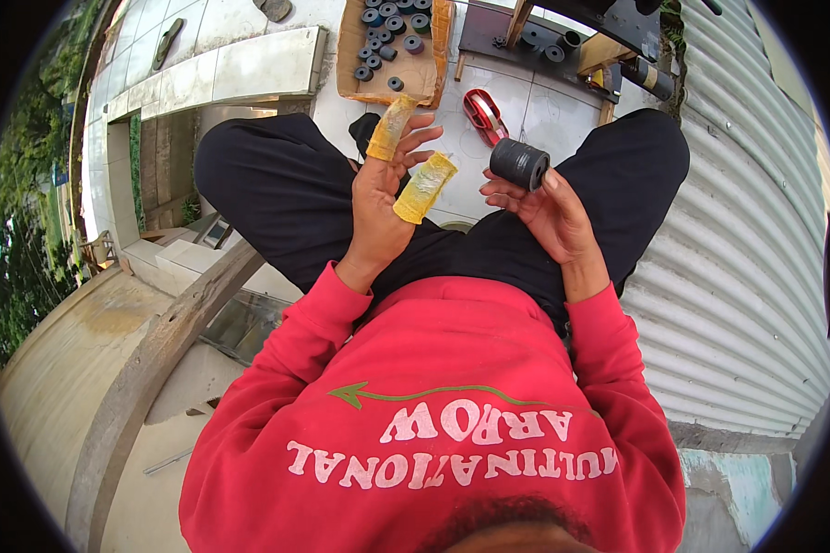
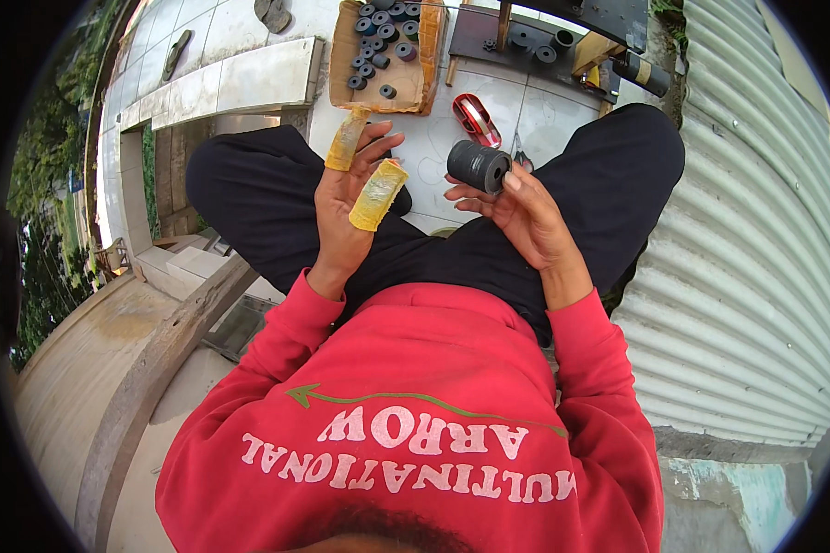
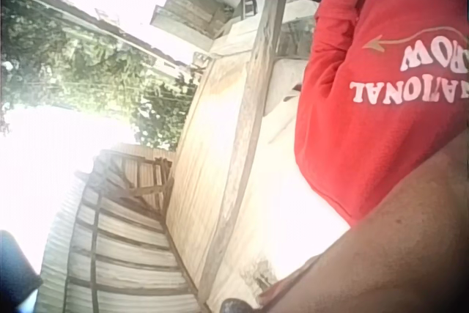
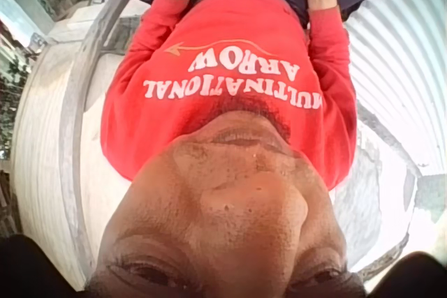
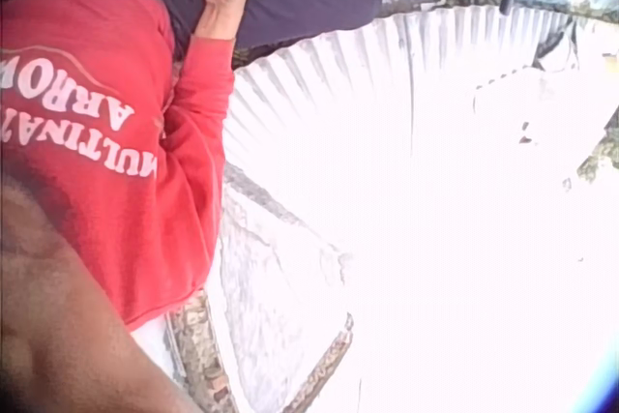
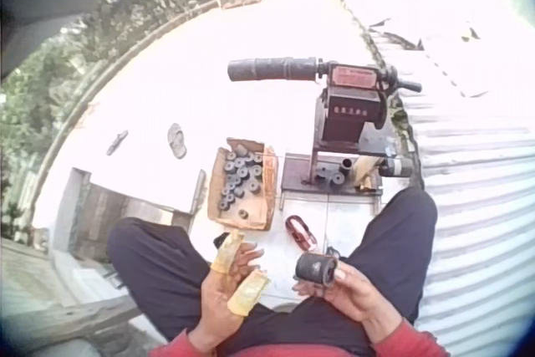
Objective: Assembling and winding small cylindrical mechanical parts using tape and a specialized winding machine on an outdoor terrace.
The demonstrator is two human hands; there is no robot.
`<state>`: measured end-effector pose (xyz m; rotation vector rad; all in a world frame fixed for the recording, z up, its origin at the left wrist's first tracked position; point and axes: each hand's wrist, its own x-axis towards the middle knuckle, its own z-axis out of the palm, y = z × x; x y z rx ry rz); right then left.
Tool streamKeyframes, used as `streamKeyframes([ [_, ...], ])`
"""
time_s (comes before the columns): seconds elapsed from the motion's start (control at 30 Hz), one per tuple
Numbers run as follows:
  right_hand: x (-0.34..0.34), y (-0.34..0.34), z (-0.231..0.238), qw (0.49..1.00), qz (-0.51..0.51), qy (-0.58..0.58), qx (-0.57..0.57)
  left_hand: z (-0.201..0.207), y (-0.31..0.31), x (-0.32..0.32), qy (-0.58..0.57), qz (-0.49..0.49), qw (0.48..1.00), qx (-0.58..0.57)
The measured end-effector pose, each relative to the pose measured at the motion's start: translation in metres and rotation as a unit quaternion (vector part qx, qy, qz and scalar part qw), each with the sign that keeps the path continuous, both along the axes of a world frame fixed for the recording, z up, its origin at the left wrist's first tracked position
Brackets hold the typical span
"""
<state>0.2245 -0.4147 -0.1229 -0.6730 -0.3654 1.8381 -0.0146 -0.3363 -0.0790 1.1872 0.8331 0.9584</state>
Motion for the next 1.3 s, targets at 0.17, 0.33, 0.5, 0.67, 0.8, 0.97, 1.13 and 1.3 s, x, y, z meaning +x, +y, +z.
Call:
streamKeyframes([
  [0.17,-0.002,0.000,-0.013,0.999,0.029,0.035,-0.006,-0.004,0.014,0.006,-0.002,-0.114,0.993,-0.023],
  [0.33,-0.004,0.002,-0.016,0.990,0.013,0.132,-0.044,-0.005,0.014,0.017,-0.016,-0.146,0.989,-0.033],
  [0.5,-0.004,0.007,-0.014,0.982,0.016,0.189,-0.015,-0.006,0.011,0.020,-0.050,-0.130,0.990,-0.030],
  [0.67,-0.005,0.008,-0.015,0.983,0.023,0.183,-0.005,-0.012,0.015,0.011,-0.071,-0.034,0.992,-0.096],
  [0.8,-0.007,0.011,-0.018,0.985,0.026,0.163,-0.041,-0.008,0.015,0.010,-0.066,-0.063,0.992,-0.084],
  [0.97,-0.010,0.015,-0.021,0.971,0.029,0.229,-0.064,-0.012,0.014,0.011,-0.013,-0.095,0.995,-0.013],
  [1.13,-0.010,0.018,-0.020,0.985,0.041,0.145,-0.080,-0.014,0.018,0.009,-0.020,-0.038,0.997,-0.064],
  [1.3,-0.011,0.018,-0.022,0.988,0.042,0.122,-0.082,-0.004,0.028,0.008,-0.001,-0.023,0.998,-0.064],
])
